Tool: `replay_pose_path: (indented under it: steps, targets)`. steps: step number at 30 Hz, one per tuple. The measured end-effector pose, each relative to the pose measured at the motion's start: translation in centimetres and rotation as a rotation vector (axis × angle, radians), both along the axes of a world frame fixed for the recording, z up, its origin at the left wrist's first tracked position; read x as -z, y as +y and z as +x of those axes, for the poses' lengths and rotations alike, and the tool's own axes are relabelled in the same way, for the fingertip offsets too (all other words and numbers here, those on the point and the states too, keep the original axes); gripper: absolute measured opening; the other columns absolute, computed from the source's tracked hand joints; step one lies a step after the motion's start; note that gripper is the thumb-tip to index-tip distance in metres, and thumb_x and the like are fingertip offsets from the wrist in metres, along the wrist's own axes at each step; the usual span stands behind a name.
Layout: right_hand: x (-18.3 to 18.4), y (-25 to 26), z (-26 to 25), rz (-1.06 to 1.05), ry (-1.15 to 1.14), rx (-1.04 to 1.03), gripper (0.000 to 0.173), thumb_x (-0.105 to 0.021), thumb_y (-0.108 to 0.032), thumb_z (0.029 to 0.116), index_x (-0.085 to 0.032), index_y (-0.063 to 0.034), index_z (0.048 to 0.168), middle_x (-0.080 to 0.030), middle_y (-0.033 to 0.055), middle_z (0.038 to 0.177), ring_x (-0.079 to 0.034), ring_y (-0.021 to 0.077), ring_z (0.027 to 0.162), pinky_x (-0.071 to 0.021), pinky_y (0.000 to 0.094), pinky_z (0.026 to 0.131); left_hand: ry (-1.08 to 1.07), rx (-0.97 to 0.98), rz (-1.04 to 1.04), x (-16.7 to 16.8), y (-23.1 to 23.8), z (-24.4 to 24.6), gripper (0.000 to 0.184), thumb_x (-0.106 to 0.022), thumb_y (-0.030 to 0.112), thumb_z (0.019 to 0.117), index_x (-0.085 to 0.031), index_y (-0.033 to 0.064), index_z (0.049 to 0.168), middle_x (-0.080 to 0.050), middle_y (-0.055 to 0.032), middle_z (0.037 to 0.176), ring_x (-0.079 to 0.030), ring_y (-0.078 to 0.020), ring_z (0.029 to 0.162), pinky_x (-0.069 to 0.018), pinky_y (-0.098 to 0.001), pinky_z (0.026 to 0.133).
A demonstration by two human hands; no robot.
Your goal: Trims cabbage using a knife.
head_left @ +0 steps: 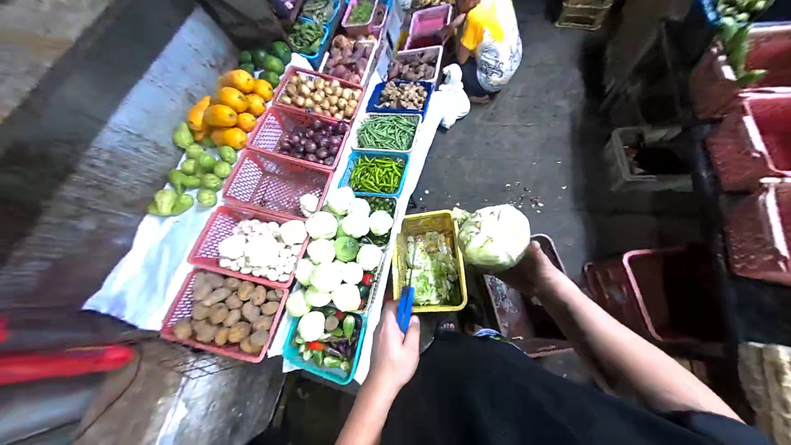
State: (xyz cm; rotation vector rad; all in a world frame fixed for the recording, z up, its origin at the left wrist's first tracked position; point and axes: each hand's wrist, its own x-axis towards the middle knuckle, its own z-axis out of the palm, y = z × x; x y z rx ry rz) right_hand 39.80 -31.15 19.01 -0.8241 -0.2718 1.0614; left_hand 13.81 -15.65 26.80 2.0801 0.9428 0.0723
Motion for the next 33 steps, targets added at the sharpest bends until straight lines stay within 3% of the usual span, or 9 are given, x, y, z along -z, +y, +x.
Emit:
replay_pose_path:
  steps: [6, 9, 14, 20, 23, 25, 28, 31, 33]
  targets:
    - [4.2, 5.4, 1.0, -0.238, -0.034, 0.103, 0.109, -0.08, -0.064, 0.0752, -0.025, -0.0173, 0.157, -0.062, 0.0197, 0.132, -0.068, 0.0352, 0.11, -0.0607, 0.0542, 0.088, 0.152, 0.048, 0.071, 1.0, -1.1, 5.7, 0.047, -0.05, 0.043, 0.1065, -0.061, 0.0025, 0.128, -0.071, -0.0143, 0.102, -0.071, -0.0277, 0.092, -0.0582, -0.0493, 0.084]
    - [2.6, 5.3, 0.9, -0.387, -0.287, 0.158, 0.107, -0.087, -0.042, 0.069, -0.028, -0.0166, 0.155, -0.062, 0.0166, 0.128, -0.069, 0.0282, 0.106, -0.0614, 0.0471, 0.086, 0.089, 0.075, 0.239, 0.7, -1.0, 6.7, 0.049, -0.049, 0.04, 0.1073, -0.061, -0.0028, 0.126, -0.071, -0.0178, 0.098, -0.073, -0.0314, 0.086, -0.0593, -0.0487, 0.077]
    - [1.4, 6.3, 0.3, -0.586, -0.485, 0.235, 0.1, -0.086, -0.043, 0.0717, -0.033, -0.0198, 0.153, -0.06, 0.0144, 0.132, -0.067, 0.0252, 0.11, -0.0594, 0.0473, 0.088, -0.264, 0.019, 0.405, 1.9, 1.0, 8.0, 0.042, -0.057, 0.033, 0.1046, -0.062, -0.0063, 0.12, -0.072, -0.0144, 0.086, -0.073, -0.0241, 0.073, -0.0617, -0.0405, 0.066]
    - [3.6, 9.5, -1.4, -0.666, -0.451, 0.265, 0.097, -0.087, -0.037, 0.0755, -0.032, -0.0155, 0.152, -0.062, 0.0173, 0.127, -0.069, 0.0282, 0.103, -0.0617, 0.0487, 0.084, 0.376, 0.257, -0.059, 6.8, 5.4, 7.0, 0.051, -0.04, 0.043, 0.1105, -0.048, 0.002, 0.14, -0.069, -0.0206, 0.114, -0.07, -0.036, 0.106, -0.0565, -0.0532, 0.091]
    - [4.9, 10.9, -3.0, -0.716, -0.428, 0.259, 0.094, -0.086, -0.033, 0.0773, -0.033, -0.0126, 0.151, -0.062, 0.0186, 0.127, -0.068, 0.0282, 0.104, -0.0605, 0.0482, 0.085, 0.154, 0.195, 0.026, 2.0, 6.9, 5.9, 0.047, -0.046, 0.039, 0.1096, -0.056, -0.0016, 0.131, -0.071, -0.019, 0.103, -0.072, -0.0321, 0.095, -0.0582, -0.0481, 0.086]
    - [4.7, 12.1, -3.7, -0.726, -0.426, 0.25, 0.094, -0.085, -0.034, 0.0779, -0.032, -0.013, 0.152, -0.062, 0.0179, 0.127, -0.068, 0.0271, 0.104, -0.0601, 0.0479, 0.085, -0.205, 0.09, 0.193, -0.7, 8.1, 5.5, 0.04, -0.056, 0.033, 0.1057, -0.061, -0.0054, 0.117, -0.069, -0.0147, 0.082, -0.071, -0.0258, 0.073, -0.0599, -0.0424, 0.069]
    - [3.8, 13.7, -4.3, -0.724, -0.446, 0.252, 0.095, -0.085, -0.037, 0.0758, -0.032, -0.0161, 0.152, -0.062, 0.0157, 0.127, -0.069, 0.0257, 0.103, -0.0604, 0.0474, 0.084, -0.463, 0.011, 0.262, -0.4, 9.8, 5.6, 0.037, -0.058, 0.031, 0.1045, -0.057, -0.0025, 0.12, -0.066, -0.0084, 0.077, -0.066, -0.0169, 0.063, -0.0583, -0.0345, 0.058]
    - [2.7, 15.5, -4.2, -0.729, -0.505, 0.241, 0.094, -0.087, -0.035, 0.076, -0.033, -0.0164, 0.152, -0.061, 0.0171, 0.129, -0.068, 0.0272, 0.105, -0.0605, 0.0479, 0.084, 0.042, 0.149, -0.051, 6.5, 11.0, 4.9, 0.048, -0.048, 0.038, 0.1086, -0.051, -0.0005, 0.137, -0.071, -0.0194, 0.104, -0.072, -0.032, 0.096, -0.0586, -0.0501, 0.087]
    - [3.6, 16.0, -4.6, -0.768, -0.563, 0.191, 0.097, -0.089, -0.035, 0.0739, -0.034, -0.015, 0.152, -0.057, 0.0204, 0.133, -0.066, 0.0296, 0.109, -0.0585, 0.0504, 0.088, 0.263, 0.198, -0.214, 10.1, 11.3, 4.2, 0.048, -0.045, 0.039, 0.1096, -0.05, 0.0008, 0.139, -0.069, -0.0212, 0.113, -0.069, -0.035, 0.107, -0.0551, -0.0531, 0.094]
